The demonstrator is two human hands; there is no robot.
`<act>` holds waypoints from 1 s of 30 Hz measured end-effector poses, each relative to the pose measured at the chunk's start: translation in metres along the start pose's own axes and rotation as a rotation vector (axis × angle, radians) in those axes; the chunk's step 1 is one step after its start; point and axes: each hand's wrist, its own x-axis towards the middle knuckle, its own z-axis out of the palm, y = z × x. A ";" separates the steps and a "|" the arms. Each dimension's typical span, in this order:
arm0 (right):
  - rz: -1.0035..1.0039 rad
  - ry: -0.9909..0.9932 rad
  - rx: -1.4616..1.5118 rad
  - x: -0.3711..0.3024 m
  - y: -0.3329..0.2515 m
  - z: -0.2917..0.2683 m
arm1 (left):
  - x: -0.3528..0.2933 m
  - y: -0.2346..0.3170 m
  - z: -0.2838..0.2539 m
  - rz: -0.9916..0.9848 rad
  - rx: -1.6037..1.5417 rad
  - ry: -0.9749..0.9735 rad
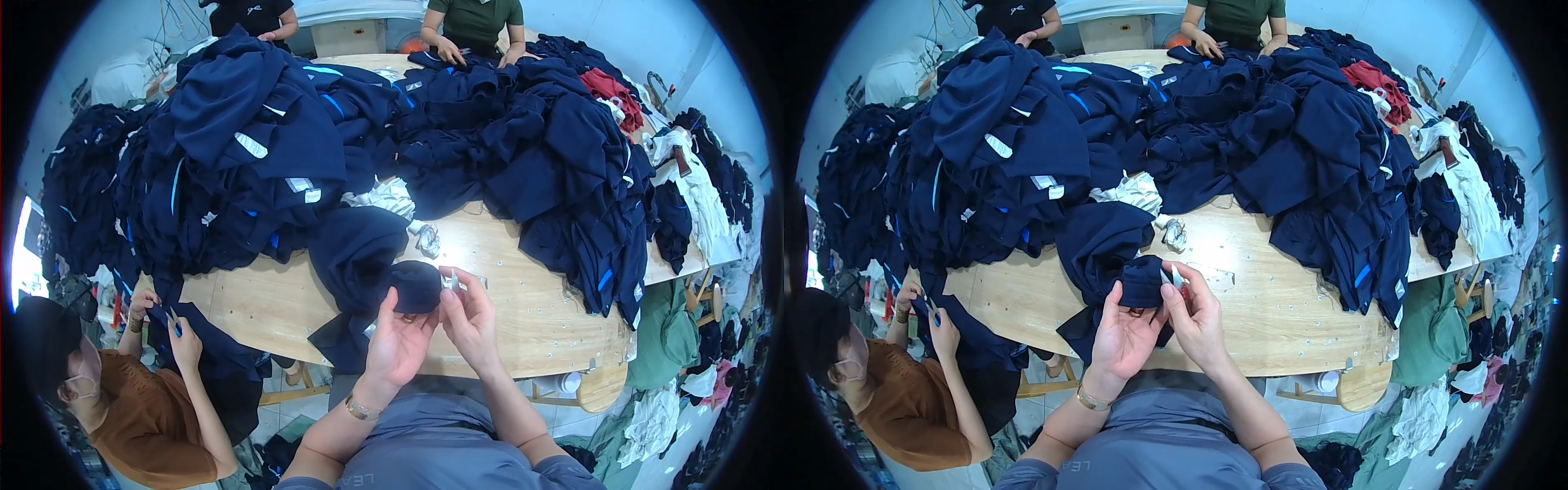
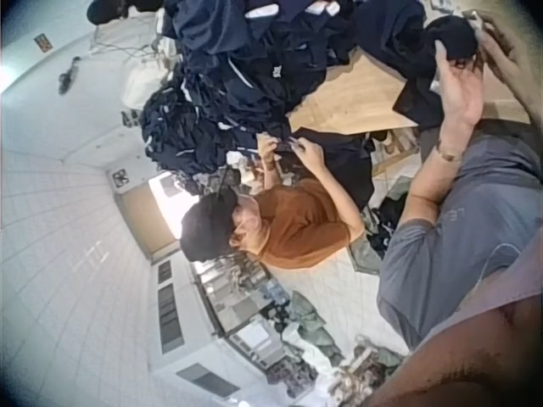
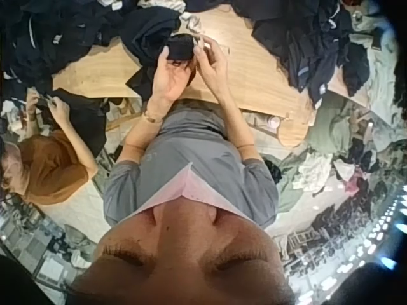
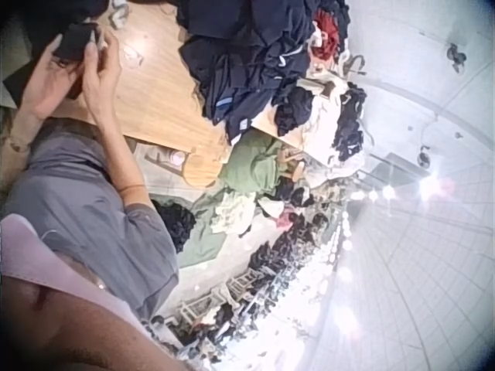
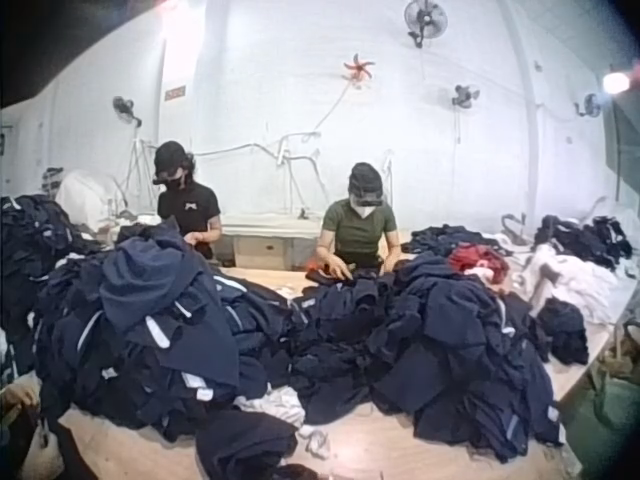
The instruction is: Trimming loose threads and inspecting labels on navy blue shirts using thread snips.
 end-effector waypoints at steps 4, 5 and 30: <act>-0.067 -0.012 -0.086 0.002 0.009 -0.003 | 0.000 0.000 0.000 -0.002 -0.002 0.001; -0.099 -0.005 -0.199 0.002 0.009 -0.004 | 0.001 0.000 0.000 -0.002 -0.002 0.000; -0.491 0.192 -0.477 -0.002 0.013 -0.014 | 0.007 0.005 0.012 -0.008 -0.021 0.091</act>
